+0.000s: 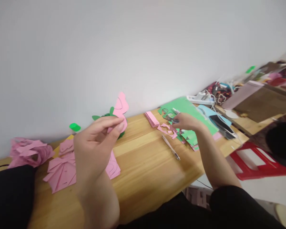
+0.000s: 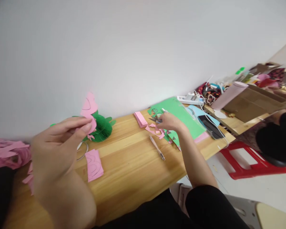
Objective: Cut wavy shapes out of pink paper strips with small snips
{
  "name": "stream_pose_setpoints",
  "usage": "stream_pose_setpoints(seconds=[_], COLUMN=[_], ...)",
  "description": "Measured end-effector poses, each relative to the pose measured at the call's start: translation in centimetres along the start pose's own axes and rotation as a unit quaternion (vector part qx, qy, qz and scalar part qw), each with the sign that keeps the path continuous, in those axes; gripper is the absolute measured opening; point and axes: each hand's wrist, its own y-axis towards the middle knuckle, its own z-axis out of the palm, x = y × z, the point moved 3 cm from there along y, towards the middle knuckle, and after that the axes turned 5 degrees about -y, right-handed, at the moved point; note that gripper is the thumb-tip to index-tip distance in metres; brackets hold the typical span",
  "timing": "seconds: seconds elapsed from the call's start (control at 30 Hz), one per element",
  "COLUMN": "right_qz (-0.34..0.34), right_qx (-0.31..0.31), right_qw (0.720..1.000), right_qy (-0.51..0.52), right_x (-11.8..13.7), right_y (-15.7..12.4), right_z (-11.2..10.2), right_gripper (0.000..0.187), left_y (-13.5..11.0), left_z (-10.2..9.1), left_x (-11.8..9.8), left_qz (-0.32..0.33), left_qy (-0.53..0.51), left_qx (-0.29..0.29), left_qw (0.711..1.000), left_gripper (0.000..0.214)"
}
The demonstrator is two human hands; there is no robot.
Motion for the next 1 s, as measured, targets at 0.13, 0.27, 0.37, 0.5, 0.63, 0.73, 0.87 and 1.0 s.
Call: stream_pose_setpoints(seconds=[0.13,0.27,0.37,0.5,0.63,0.73,0.87,1.0], right_qz=[0.043,0.003,-0.082,-0.236,-0.245,-0.241,-0.271,-0.316], right_qx=[-0.094,-0.199,-0.19,-0.025,0.006,0.011,0.051,0.128], right_qw=[0.995,0.978,0.963,0.838,0.798,0.8,0.801,0.801], right_qy=[-0.011,0.065,0.173,0.492,0.55,0.55,0.531,0.492], right_x=[-1.6,0.7,4.5,10.6,13.6,13.8,13.0,12.7], right_y=[1.5,-0.1,-2.0,-3.7,-4.0,-4.0,-4.1,-4.1], right_z=[0.3,-1.1,-0.3,2.8,3.8,3.8,3.9,3.9], right_gripper=[0.026,0.016,0.04,0.033,0.023,0.017,0.013,0.013], left_y=[-0.1,-0.3,-0.6,-0.8,-0.8,-0.6,-0.3,0.1], left_z=[0.1,0.6,1.0,1.5,1.5,1.3,0.4,-0.2], left_x=[-0.1,0.2,0.6,1.0,0.8,0.8,1.3,1.9], left_qz=[-0.013,-0.061,-0.055,-0.045,-0.052,-0.053,-0.03,-0.03], left_qy=[-0.022,-0.059,-0.106,-0.108,-0.133,-0.134,-0.081,-0.049], left_qx=[-0.007,-0.017,-0.011,0.038,0.042,0.018,-0.078,-0.104], left_qw=[1.0,0.996,0.993,0.992,0.989,0.989,0.993,0.993], left_gripper=[0.015,0.017,0.02,0.024,0.027,0.019,0.016,0.027])
